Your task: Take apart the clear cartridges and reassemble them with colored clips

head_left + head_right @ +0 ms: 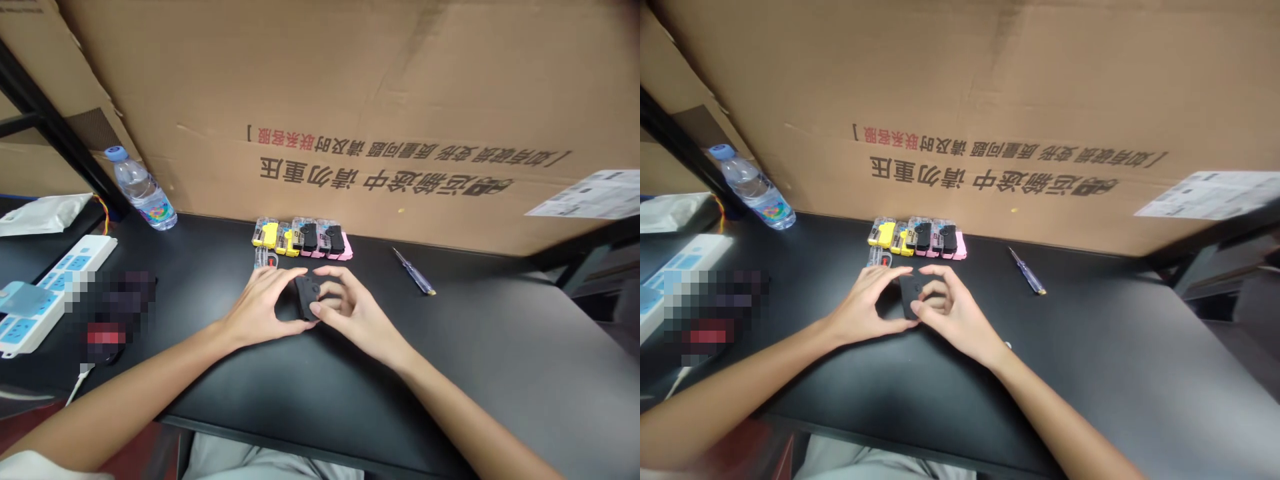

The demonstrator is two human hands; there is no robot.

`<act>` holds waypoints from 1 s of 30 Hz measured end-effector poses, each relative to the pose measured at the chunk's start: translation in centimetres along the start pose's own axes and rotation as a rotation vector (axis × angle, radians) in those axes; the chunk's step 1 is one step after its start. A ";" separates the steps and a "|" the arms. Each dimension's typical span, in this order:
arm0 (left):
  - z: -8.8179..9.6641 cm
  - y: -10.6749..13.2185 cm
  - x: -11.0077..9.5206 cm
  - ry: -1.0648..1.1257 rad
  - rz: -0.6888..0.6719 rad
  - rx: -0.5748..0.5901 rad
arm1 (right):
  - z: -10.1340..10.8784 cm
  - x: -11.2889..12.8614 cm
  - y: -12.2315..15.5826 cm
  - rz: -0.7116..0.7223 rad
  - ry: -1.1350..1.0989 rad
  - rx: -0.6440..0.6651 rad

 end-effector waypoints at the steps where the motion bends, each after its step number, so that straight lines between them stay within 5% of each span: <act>1: 0.1 0.0 0.1 0.000 -0.003 -0.010 | -0.3 -0.1 0.1 -0.005 -0.015 0.005; 5: 0.5 -0.2 0.6 -0.023 0.007 0.014 | 0.5 0.2 0.1 0.103 0.155 -0.004; 10: 0.4 0.0 1.3 -0.090 0.010 0.145 | 6.1 0.6 -1.1 0.438 0.679 -0.229; 16: 0.2 0.3 1.9 -0.142 0.070 0.191 | 10.6 -1.2 -3.0 0.452 0.869 -0.013; 30: 0.2 0.4 1.9 -0.183 0.096 0.203 | 4.4 -0.8 -1.4 0.637 0.933 0.076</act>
Point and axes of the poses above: each hand's wrist, its own y-axis away from the middle knuckle, its own z-axis out of the back of the hand, x = y × z, the point moved 3 cm from there along -y, towards the middle knuckle, and after that the axes turned 6 degrees about -x, right-handed, at the moved point
